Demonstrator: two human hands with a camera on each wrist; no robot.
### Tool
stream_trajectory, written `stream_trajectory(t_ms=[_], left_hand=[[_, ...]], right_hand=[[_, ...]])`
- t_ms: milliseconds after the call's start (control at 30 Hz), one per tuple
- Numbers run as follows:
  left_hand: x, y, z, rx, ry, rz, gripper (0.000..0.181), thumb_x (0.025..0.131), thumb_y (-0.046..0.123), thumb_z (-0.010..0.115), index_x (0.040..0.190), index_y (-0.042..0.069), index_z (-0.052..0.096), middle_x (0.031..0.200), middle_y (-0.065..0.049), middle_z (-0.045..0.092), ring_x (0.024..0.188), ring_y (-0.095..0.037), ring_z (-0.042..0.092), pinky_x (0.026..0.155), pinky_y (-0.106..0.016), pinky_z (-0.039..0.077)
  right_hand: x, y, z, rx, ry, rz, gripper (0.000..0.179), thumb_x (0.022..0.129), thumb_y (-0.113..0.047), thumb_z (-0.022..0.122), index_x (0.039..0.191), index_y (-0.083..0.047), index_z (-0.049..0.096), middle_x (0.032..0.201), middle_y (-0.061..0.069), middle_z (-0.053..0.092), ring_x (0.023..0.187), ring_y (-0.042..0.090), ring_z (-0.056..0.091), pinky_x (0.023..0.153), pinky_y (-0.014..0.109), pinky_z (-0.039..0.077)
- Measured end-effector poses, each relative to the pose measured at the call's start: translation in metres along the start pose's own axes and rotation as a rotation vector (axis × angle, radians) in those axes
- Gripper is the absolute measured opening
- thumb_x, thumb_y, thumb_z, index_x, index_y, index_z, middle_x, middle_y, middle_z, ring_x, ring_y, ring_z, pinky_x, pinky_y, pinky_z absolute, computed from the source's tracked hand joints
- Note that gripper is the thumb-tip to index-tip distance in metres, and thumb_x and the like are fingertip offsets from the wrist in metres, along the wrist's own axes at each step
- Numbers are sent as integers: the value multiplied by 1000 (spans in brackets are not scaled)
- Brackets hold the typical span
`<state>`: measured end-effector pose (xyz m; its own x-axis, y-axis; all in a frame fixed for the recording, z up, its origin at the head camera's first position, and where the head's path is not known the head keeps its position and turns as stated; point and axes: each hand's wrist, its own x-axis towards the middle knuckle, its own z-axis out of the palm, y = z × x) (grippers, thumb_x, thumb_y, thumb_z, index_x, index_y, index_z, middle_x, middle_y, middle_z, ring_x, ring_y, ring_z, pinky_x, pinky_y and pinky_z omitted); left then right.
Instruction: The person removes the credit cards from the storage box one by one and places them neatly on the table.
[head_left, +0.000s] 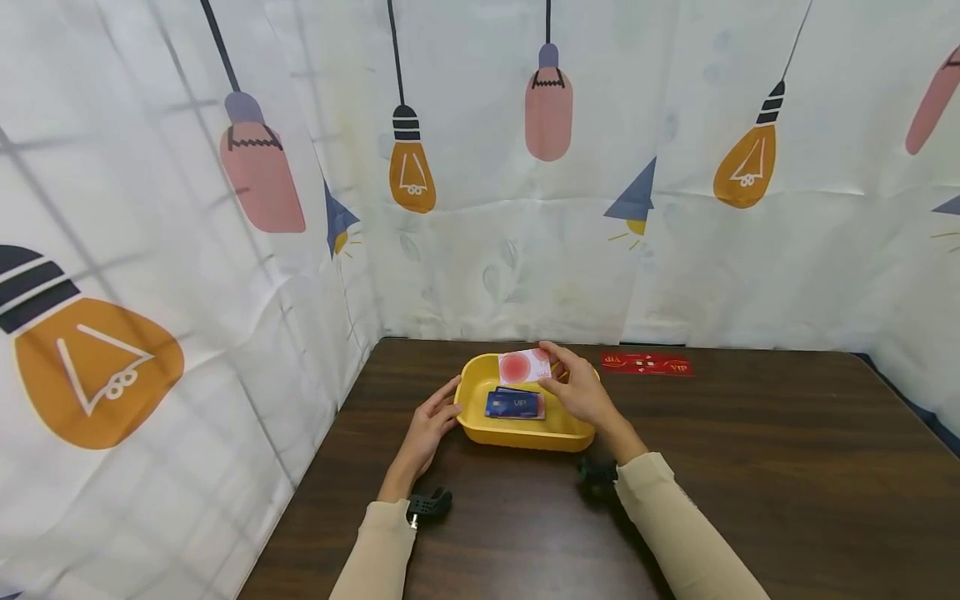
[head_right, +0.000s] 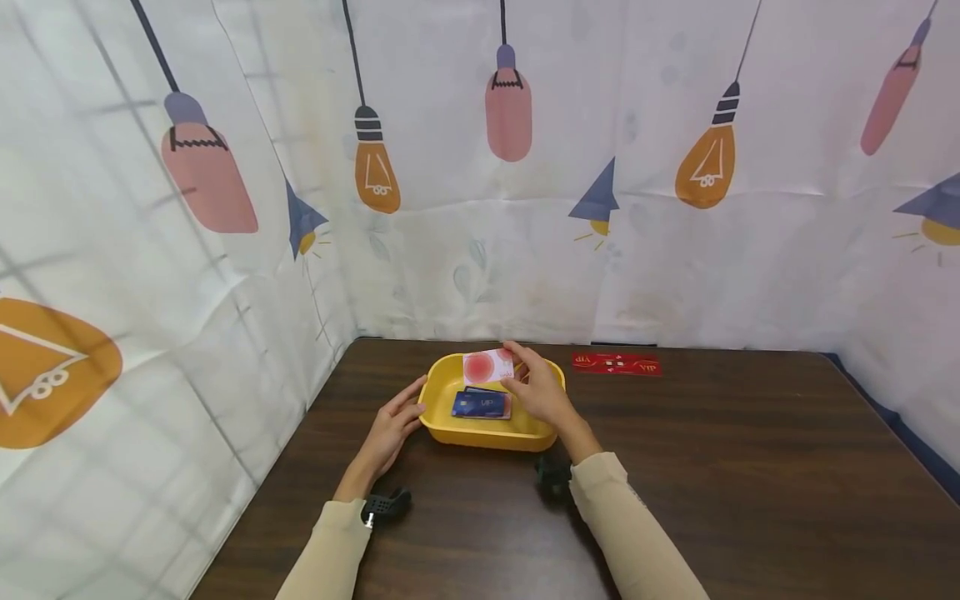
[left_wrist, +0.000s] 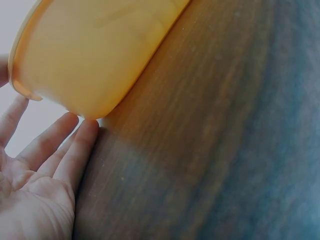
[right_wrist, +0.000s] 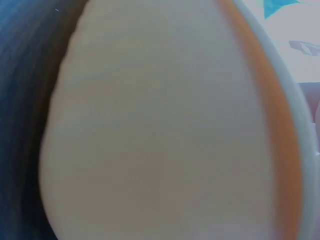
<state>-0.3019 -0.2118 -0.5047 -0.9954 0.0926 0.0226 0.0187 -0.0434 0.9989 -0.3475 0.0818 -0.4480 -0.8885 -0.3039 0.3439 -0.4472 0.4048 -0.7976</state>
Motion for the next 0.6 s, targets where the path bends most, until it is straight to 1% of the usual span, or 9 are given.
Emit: stream_trajectory(t_ms=[67,133,300,433,600], left_hand=[[-1,-1,-1,5,-4,4,52,104,17,59,154,25,49,153,-15,53,139,-31,53,105,-32,53],[-1,-2,-1,9,-9,7,52,104,18,60,154,25,48,153,-15,53,139,-31,53,105,-32,53],[-1,-1,-1,11,-10,-3,52,103,18,60,154,26,48,152,-15,54,138,-31,54,105,-32,53],[-1,-1,-2,16,-10,-8,52,104,16,58,154,27,48,153,-15,53,139,-32,53,106,-33,53],[0,-1,-3,20,-7,-11,52,105,16,58,154,27,48,153,-16,53,139,-32,53,107,-33,52]], right_hand=[[-1,1,-5,-3,10,-16,60,92,-2,73,149,-3,52,109,14,62,85,22,56,73,24,49],[-2,3,-10,-1,14,-10,59,92,-2,73,148,-3,53,107,14,61,83,22,55,70,23,48],[-5,9,-22,24,18,42,59,93,-4,72,149,-6,53,108,14,60,83,23,53,65,21,48],[-7,14,-30,54,44,74,60,94,-2,71,150,-3,50,112,18,57,87,25,52,66,18,46],[-8,23,-43,77,71,88,59,94,-4,71,149,-1,50,109,19,58,85,24,52,68,16,47]])
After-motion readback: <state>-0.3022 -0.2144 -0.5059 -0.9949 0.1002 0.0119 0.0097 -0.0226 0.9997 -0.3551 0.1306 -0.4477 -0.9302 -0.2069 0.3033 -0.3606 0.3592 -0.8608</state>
